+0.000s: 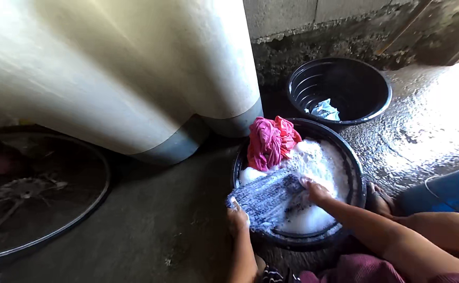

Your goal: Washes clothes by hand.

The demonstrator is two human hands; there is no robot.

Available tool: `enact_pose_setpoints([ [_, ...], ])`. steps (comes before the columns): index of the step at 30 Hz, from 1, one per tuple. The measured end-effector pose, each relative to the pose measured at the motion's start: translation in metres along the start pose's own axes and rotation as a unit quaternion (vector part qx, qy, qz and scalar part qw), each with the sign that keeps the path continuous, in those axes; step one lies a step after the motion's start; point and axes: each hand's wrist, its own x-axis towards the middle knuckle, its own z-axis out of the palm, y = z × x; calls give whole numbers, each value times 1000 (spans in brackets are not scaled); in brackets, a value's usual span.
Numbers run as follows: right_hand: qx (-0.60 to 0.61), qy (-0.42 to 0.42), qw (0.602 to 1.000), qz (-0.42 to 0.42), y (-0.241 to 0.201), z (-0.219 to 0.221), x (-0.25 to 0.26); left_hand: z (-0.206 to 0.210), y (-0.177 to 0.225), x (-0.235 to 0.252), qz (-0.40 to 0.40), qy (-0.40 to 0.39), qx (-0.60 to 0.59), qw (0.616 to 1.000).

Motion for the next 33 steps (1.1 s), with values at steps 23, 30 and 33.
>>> enact_pose_setpoints([
  [23, 123, 104, 973, -165, 42, -66, -96, -82, 102, -118, 64, -318, -351, 878],
  [30, 89, 68, 968, -226, 19, -21, -95, -111, 148, -151, 171, -363, -308, 863],
  [33, 120, 99, 966, -207, 14, -19, -92, -136, 170, -155, 223, -352, -360, 835],
])
